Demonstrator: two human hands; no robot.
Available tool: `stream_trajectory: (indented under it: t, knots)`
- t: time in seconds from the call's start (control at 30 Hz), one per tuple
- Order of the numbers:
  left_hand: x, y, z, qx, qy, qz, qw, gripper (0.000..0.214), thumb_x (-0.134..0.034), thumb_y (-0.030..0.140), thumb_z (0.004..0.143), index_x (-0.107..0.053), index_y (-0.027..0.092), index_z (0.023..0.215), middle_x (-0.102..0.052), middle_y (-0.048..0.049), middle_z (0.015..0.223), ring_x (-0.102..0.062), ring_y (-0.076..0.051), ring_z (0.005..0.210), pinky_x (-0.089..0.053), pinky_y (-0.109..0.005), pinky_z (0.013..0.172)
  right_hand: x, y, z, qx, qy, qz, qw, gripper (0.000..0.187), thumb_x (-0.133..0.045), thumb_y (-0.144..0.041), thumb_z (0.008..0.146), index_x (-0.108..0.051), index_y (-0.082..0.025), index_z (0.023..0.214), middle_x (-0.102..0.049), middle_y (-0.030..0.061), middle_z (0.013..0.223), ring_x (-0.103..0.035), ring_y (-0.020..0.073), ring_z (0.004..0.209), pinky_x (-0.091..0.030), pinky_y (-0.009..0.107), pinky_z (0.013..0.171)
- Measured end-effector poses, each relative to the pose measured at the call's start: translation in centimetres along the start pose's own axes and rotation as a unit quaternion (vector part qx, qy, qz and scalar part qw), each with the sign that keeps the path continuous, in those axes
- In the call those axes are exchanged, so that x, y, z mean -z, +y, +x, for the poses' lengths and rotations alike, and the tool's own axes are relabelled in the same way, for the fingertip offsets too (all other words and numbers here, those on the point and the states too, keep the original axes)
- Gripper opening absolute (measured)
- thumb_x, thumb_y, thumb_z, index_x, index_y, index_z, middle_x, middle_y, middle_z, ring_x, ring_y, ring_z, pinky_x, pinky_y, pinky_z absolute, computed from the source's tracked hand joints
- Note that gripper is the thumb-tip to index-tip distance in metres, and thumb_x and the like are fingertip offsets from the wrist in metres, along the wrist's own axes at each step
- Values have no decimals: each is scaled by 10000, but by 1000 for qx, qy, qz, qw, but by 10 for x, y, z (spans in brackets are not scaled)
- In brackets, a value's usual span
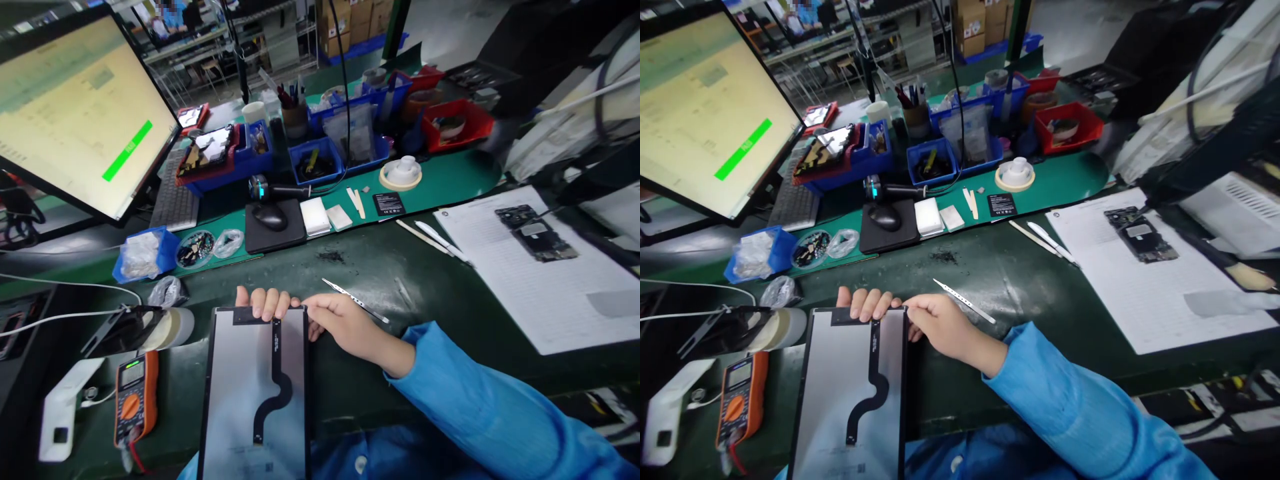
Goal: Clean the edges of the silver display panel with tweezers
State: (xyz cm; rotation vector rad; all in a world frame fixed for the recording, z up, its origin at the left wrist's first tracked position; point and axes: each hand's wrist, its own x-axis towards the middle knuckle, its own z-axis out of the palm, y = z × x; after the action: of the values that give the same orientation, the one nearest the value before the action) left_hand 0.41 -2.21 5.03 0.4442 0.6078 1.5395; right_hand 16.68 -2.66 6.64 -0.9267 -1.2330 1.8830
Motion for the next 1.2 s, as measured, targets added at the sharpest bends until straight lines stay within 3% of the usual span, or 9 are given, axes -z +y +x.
stream_trajectory:
  t: [0.37, 0.57, 0.63, 0.77, 0.87, 1.0, 1.2]
  knots:
    - [5, 1, 0, 67, -75, -23, 995, 691, -304, 572, 1027, -250, 200, 447, -135, 26, 442, -283, -142, 458, -497, -354, 639, 0, 4, 5, -60, 42, -16, 997, 121, -601, -231, 777, -664, -177, 689, -658, -20, 556, -657, 127, 528, -559, 235, 534]
    - [4, 1, 7, 76, -204, 5, 976, 727, -370, 583, 1016, -257, 177, 423, -174, -1, 405, -386, -145, 477, -463, -332, 632, 0, 19, 10, -73, 69, -28, 995, 96, -567, -184, 691, -623, -190, 613, -599, -46, 504, -630, 118, 499, -550, 223, 513]
    - [5, -1, 10, 71, -224, 15, 972, 757, -366, 620, 1005, -259, 172, 404, -161, -8, 386, -388, -144, 459, -448, -328, 606, 0, 23, 11, -68, 77, -34, 994, 106, -569, -193, 693, -621, -193, 600, -594, -44, 502, -621, 119, 496, -542, 222, 505]
    - [4, -4, 10, 67, -179, 33, 981, 790, -294, 683, 991, -244, 181, 382, -119, -8, 369, -344, -138, 417, -418, -325, 552, -2, 26, 12, -77, 76, -12, 994, 98, -589, -230, 700, -666, -186, 658, -629, -30, 535, -631, 125, 515, -547, 232, 521]
    - [3, -4, 6, 49, -139, 22, 989, 757, -272, 640, 1009, -234, 186, 404, -124, -1, 391, -321, -135, 428, -401, -321, 554, -4, 22, 11, -88, 62, 43, 993, 150, -611, -270, 710, -709, -173, 768, -670, -20, 600, -654, 120, 551, -573, 247, 577]
    - [0, -2, 1, 25, -145, -20, 989, 667, -227, 484, 1048, -251, 186, 451, -152, 3, 429, -319, -139, 475, -397, -317, 600, -6, 17, 11, -100, 39, 97, 990, 169, -657, -308, 729, -707, -162, 798, -702, 6, 684, -674, 120, 606, -581, 259, 628]
    - [-3, -4, -4, 30, -144, -19, 989, 648, -302, 469, 1035, -284, 182, 454, -184, 2, 441, -336, -142, 489, -388, -325, 621, -5, 23, 12, -88, 62, 54, 993, 144, -630, -267, 689, -711, -165, 751, -663, -12, 642, -652, 124, 608, -572, 260, 615]
